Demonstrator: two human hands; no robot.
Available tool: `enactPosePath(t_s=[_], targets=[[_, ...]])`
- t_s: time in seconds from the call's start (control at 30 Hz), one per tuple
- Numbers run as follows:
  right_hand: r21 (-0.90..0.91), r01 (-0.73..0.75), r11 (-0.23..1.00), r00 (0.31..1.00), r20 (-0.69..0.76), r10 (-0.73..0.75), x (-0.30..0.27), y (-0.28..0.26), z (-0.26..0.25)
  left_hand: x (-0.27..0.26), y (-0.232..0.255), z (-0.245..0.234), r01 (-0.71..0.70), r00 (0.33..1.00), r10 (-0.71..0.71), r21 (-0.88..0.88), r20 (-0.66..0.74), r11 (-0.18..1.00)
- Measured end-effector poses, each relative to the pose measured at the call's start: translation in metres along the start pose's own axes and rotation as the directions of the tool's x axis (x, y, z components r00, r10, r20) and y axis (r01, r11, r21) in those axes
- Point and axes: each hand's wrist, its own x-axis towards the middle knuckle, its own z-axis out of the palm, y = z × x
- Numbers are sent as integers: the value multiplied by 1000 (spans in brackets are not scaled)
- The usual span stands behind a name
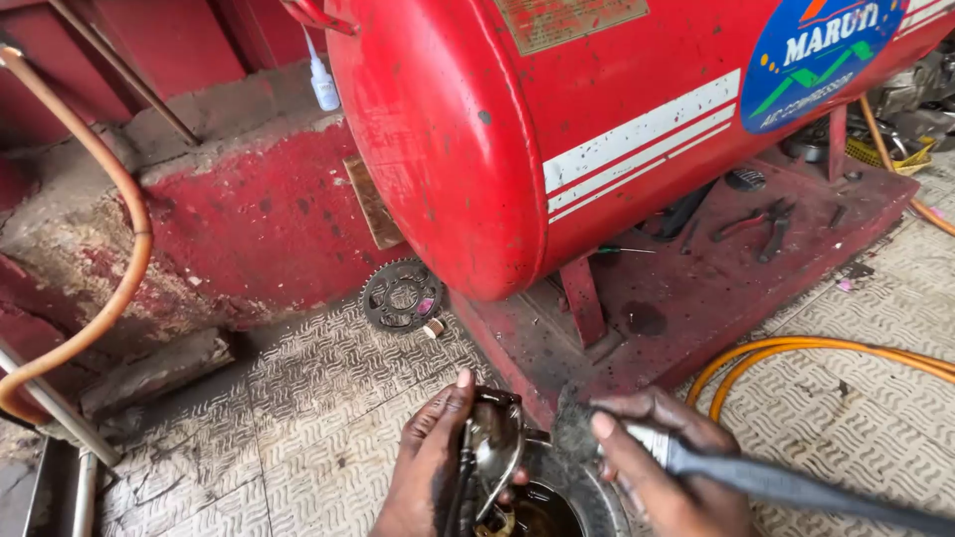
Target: Cleaning a mechanical component, likely a carburetor, with a brush and liquid from a bottle.
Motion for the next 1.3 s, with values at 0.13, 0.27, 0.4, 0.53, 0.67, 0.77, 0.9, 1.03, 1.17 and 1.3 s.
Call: enactPosePath(t_s=[0.13,0.27,0.4,0.53,0.67,0.77,0.9,1.03,1.17,1.3], targets=[[-14,483,876,875,54,-481,-18,19,36,22,-29,-4,-186,980,191,90,-59,978],[-90,464,881,885,90,-457,-3,1,49,27,-30,-11,-334,940,314,166,133,928],[-69,281,957,954,123,-272,24,-23,45,16,-25,-11,-360,930,327,253,166,898],[-95,230,969,964,158,-213,7,-18,27,-5,-6,15,-248,968,246,376,54,893],[-48,341,939,899,308,-311,-23,-2,32,0,5,24,-345,938,314,449,145,824],[-9,442,897,876,218,-430,-25,-19,42,21,13,18,-234,972,224,300,66,925],[-10,412,911,897,182,-403,-15,-28,50,24,8,9,-441,891,444,420,96,793],[-97,260,961,959,142,-245,8,-9,18,17,7,13,-184,961,257,449,-105,875],[-396,-63,916,942,280,187,16,-19,12,-19,33,26,31,923,-17,31,-384,999],[-685,111,720,887,395,239,4,-15,-4,23,-10,-21,-11,990,20,-67,136,998]])
